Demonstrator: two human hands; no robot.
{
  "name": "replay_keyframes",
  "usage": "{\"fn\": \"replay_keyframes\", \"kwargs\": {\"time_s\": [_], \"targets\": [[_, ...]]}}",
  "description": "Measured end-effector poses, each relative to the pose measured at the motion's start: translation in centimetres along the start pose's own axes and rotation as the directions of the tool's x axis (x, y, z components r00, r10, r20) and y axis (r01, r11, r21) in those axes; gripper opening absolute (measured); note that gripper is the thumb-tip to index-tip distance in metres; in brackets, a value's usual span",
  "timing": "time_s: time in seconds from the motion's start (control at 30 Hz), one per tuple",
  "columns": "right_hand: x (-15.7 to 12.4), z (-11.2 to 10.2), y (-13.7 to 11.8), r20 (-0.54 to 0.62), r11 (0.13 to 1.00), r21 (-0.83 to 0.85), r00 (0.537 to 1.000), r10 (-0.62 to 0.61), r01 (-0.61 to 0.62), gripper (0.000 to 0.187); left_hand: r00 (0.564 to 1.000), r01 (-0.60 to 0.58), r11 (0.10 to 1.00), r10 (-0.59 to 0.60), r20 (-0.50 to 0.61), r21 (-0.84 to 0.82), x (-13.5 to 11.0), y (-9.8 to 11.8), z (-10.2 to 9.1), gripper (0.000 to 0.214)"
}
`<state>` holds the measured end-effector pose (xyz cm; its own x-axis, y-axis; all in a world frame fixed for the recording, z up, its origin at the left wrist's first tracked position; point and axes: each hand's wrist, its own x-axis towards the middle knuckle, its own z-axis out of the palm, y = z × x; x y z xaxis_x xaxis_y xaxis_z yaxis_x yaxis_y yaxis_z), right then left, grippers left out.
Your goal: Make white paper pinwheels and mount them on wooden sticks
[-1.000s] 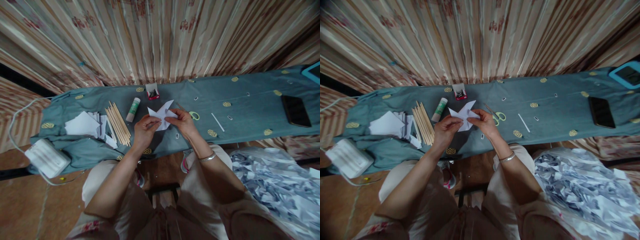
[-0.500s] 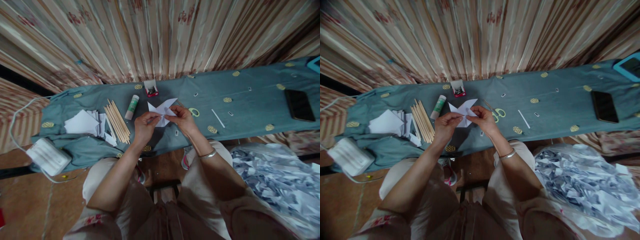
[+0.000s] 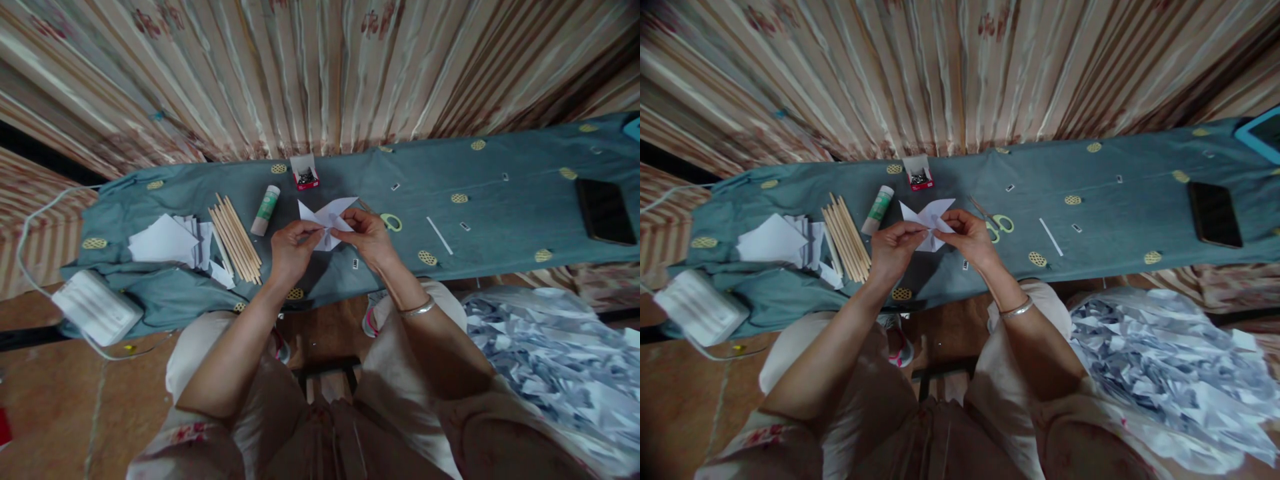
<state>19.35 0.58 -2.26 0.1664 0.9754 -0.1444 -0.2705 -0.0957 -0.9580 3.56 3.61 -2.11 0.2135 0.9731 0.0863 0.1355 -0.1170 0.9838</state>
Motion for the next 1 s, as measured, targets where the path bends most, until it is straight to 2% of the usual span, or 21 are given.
{"fn": "replay_keyframes", "kwargs": {"time_s": [0.47, 0.7, 1.0], "targets": [[-0.11, 0.08, 0.00, 0.014, 1.000, -0.019, 1.000, -0.021, 0.021, 0.044, 1.000, -0.009, 0.998, 0.009, 0.010, 0.062, -0.17, 0.22, 0.00, 0.007], [-0.33, 0.03, 0.18, 0.038, 0.993, -0.101, 0.998, -0.058, 0.061, 0.043, 1.000, 0.011, 0.998, -0.012, 0.011, 0.066, -0.16, 0.10, 0.06, 0.008], [-0.32, 0.19, 0.50, -0.005, 0.982, -0.153, 0.994, -0.111, 0.109, 0.035, 1.000, 0.001, 0.997, -0.002, 0.024, 0.073, -0.23, 0.20, 0.09, 0.007]]}}
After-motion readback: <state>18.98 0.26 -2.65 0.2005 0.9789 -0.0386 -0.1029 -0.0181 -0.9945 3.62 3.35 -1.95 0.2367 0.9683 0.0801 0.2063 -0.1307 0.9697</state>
